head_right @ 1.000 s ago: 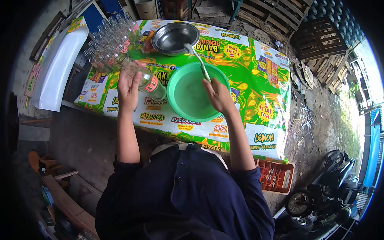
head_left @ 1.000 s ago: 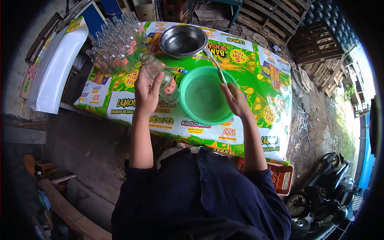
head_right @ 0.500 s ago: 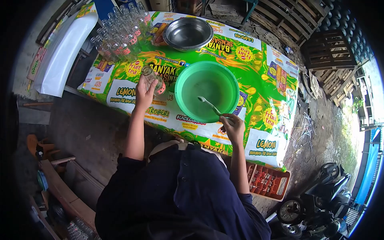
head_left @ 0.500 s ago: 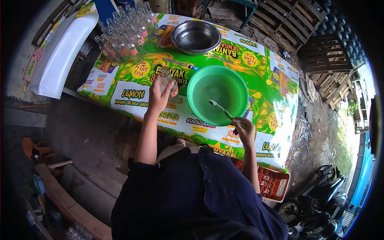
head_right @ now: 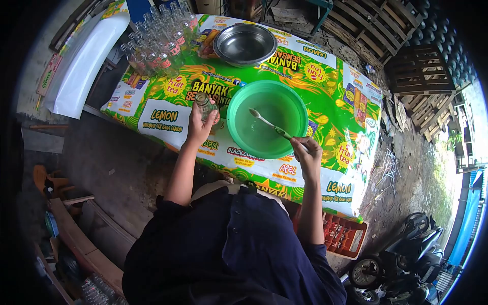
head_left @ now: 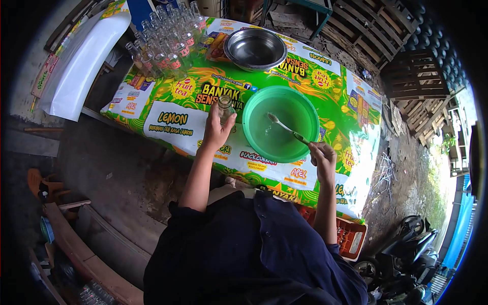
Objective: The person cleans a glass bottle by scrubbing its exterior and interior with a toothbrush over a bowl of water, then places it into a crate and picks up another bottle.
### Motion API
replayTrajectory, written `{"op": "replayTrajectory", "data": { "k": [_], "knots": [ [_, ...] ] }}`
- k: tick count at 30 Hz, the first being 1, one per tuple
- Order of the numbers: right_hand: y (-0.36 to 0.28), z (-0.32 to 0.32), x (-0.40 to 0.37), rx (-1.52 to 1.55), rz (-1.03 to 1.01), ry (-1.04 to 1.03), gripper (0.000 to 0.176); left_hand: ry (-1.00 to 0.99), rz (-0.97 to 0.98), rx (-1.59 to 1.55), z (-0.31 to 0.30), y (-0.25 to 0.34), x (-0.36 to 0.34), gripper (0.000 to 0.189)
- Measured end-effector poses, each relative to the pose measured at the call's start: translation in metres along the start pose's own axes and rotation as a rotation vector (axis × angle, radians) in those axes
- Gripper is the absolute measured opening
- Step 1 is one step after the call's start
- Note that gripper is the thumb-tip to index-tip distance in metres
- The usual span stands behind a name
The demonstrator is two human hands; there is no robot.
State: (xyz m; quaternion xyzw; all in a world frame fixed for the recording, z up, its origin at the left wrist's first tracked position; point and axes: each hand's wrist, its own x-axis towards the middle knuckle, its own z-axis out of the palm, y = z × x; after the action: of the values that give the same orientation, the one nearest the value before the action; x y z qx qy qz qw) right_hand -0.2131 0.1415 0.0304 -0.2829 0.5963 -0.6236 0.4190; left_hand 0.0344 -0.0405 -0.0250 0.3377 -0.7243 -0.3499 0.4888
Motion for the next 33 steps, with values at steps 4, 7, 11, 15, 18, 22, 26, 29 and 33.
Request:
{"op": "replayTrajectory", "data": {
  "k": [4, 7, 11, 15, 18, 22, 26, 29, 33],
  "knots": [
    [-0.066, 0.040, 0.020, -0.070, -0.106, -0.169, 0.010, -0.025, -0.082, -0.075, -0.001, -0.006, -0.005, 0.042],
    [-0.096, 0.073, 0.032, -0.230, -0.207, -0.311, 0.011, -0.053, -0.130, -0.047, -0.002, -0.014, -0.006, 0.046],
    [-0.111, 0.091, 0.047, -0.395, -0.356, -0.444, 0.012, -0.052, -0.165, -0.009, 0.000, -0.019, -0.007, 0.044],
    [-0.169, 0.114, 0.048, -0.907, -0.535, -0.617, 0.012, -0.051, -0.171, -0.067, -0.003, -0.003, -0.004, 0.041],
    [-0.206, 0.153, 0.054, -1.157, -0.740, -0.835, 0.012, -0.029, -0.150, -0.071, -0.003, 0.000, -0.003, 0.039],
    [-0.212, 0.206, 0.069, -1.378, -0.920, -1.122, 0.013, -0.015, -0.120, -0.077, -0.005, 0.004, -0.002, 0.036],
    [-0.184, 0.224, 0.084, -1.375, -0.949, -1.249, 0.016, -0.022, -0.106, -0.101, -0.005, 0.002, -0.005, 0.034],
    [-0.215, 0.225, 0.084, -1.377, -0.757, -1.181, 0.024, -0.011, -0.109, -0.114, -0.005, 0.004, 0.001, 0.035],
    [-0.188, 0.223, 0.083, -1.319, -0.837, -1.198, 0.023, -0.009, -0.086, -0.123, -0.005, 0.003, -0.001, 0.038]
  ]
}}
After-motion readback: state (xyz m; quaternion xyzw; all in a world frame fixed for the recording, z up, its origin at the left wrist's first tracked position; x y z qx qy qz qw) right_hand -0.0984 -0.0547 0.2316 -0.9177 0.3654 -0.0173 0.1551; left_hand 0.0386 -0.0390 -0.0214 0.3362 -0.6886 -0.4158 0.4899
